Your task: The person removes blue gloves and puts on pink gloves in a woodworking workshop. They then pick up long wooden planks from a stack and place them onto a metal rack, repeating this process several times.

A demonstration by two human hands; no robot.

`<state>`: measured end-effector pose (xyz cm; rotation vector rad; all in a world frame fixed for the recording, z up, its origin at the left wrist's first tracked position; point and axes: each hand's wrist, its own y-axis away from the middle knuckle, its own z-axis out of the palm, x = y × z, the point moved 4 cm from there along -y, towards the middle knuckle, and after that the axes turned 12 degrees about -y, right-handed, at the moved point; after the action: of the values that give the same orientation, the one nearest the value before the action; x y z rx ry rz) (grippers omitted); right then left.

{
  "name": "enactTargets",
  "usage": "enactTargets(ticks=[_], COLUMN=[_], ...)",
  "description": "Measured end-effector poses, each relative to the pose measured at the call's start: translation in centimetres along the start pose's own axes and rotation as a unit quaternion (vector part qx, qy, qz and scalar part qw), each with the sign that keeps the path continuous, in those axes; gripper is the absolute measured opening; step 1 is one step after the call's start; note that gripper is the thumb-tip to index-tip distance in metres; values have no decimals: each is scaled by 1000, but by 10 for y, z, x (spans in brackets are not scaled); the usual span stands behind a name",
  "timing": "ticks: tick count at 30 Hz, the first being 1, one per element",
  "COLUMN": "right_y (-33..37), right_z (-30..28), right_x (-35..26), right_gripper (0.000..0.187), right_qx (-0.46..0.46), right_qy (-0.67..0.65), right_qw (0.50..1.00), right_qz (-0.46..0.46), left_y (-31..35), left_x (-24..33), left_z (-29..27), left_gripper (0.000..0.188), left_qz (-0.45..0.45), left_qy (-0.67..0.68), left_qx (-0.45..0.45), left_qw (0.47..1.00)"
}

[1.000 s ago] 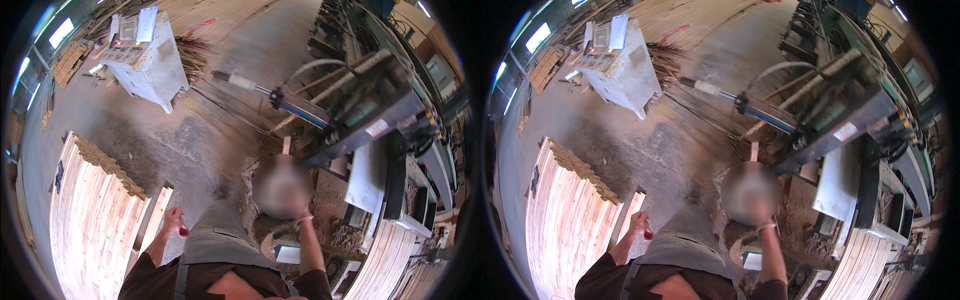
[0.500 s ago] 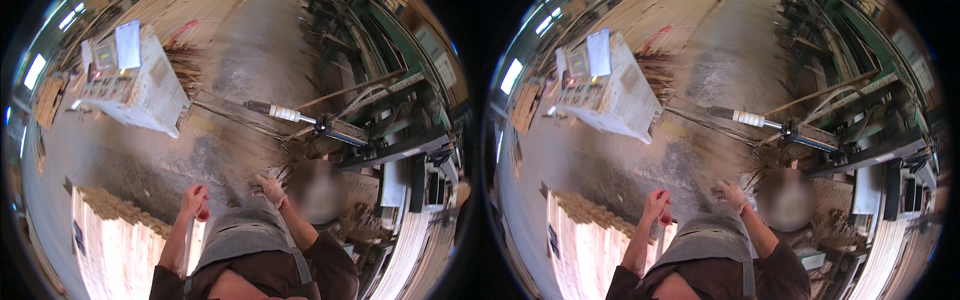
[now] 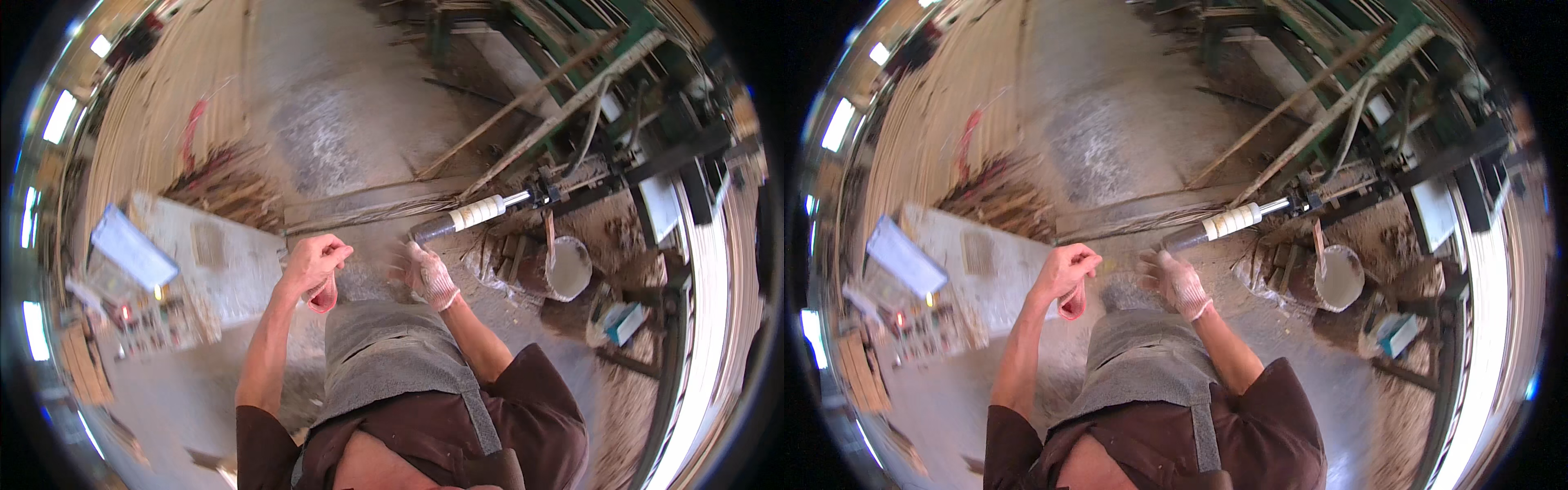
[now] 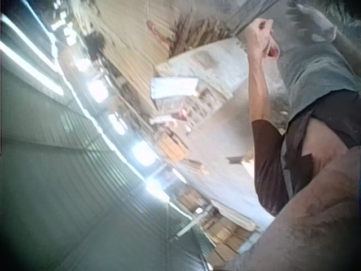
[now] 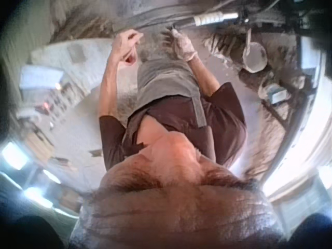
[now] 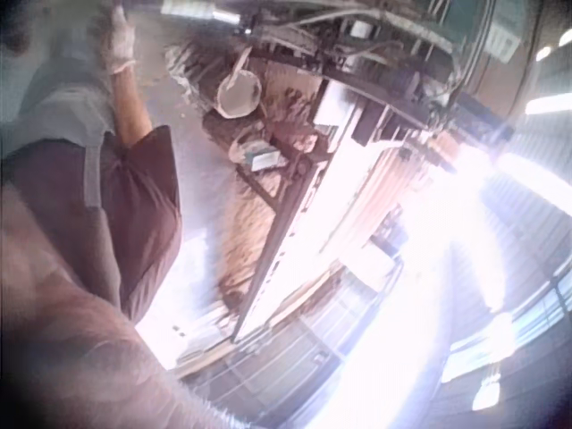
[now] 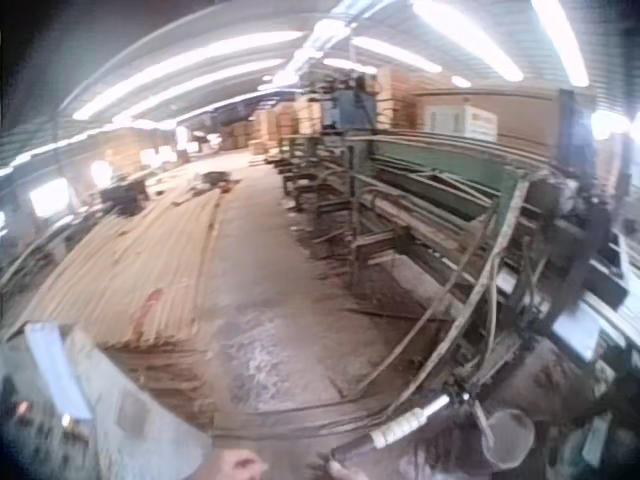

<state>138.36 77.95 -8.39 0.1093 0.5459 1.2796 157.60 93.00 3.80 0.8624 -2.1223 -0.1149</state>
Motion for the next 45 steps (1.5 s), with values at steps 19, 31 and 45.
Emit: enactTargets(ticks=[19,31,45], right_y=[-34,-42,-88], right_z=[52,78,62], right_x=[56,36,73], right_gripper=[37,47,35], right_qx=[375,731,467], right_qy=[-107,306,-199], right_qw=[836,593,699], right_qz=[-386,-142,-503], left_y=[-213,-247,-220], left_x=[104,73,126], left_z=[130,158,123], left_gripper=[52,42,34], left_qz=[324,161,169], left_qy=[-219,-29,-58], left_qx=[-420,-663,-708], left_qw=[819,731,683])
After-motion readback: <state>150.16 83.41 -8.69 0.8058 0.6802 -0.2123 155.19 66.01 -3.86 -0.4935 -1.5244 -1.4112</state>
